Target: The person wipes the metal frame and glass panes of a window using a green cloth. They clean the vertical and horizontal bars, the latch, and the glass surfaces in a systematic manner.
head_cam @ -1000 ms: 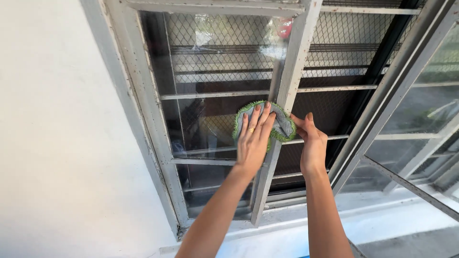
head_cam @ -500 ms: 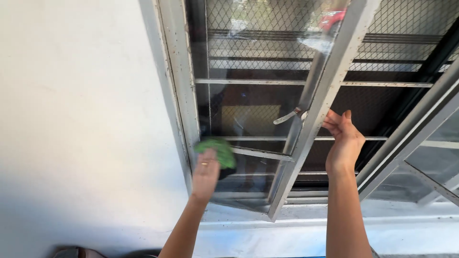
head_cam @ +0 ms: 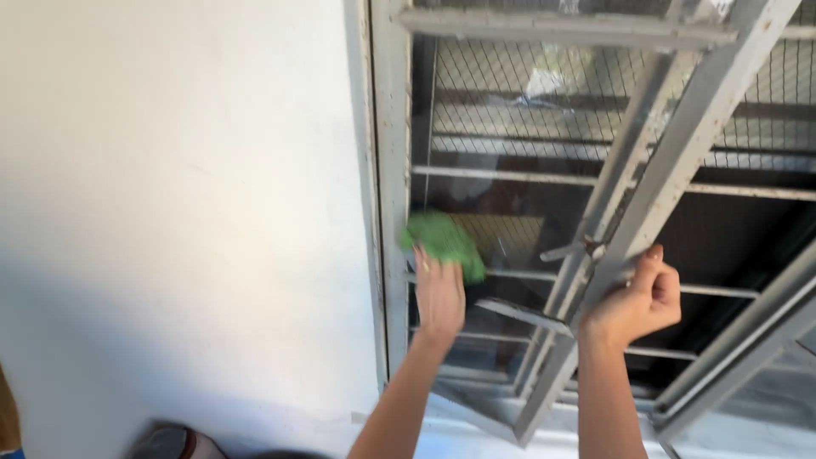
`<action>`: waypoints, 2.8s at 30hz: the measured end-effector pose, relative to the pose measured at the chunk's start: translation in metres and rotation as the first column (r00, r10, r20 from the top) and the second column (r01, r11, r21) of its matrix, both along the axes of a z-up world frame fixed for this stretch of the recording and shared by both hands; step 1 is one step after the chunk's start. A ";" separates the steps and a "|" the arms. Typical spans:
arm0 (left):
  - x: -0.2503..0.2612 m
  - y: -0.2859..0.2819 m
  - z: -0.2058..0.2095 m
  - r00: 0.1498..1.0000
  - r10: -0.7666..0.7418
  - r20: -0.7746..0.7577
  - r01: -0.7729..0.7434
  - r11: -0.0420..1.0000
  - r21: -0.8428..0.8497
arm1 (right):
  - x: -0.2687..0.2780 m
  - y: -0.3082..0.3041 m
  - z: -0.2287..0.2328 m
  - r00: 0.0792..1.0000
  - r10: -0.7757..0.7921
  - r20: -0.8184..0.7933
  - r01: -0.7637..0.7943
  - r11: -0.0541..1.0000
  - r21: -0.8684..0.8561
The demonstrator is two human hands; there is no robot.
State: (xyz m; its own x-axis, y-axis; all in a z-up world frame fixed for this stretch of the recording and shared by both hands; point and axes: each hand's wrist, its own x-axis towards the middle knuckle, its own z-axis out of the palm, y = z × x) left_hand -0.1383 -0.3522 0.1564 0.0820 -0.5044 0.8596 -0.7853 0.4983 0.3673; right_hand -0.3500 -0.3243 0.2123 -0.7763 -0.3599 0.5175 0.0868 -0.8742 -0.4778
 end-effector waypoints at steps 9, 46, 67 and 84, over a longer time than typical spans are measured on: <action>0.053 -0.079 0.220 0.977 0.215 -0.006 -0.193 0.864 -0.465 | -0.011 0.001 -0.010 0.993 -0.081 -0.082 0.088 0.992 0.088; -0.057 -0.015 -0.019 0.991 -0.122 0.048 0.118 0.990 0.072 | -0.043 -0.046 0.039 0.922 -0.017 -0.386 0.245 0.797 0.551; -0.073 0.008 0.002 0.695 -0.365 -0.619 0.579 0.795 0.181 | 0.011 0.051 -0.012 0.419 0.755 0.505 -0.907 0.321 0.273; -0.042 0.020 -0.050 0.966 0.080 0.246 -0.168 0.916 0.363 | -0.018 -0.060 0.064 -0.108 -0.360 -0.927 0.658 0.673 -0.338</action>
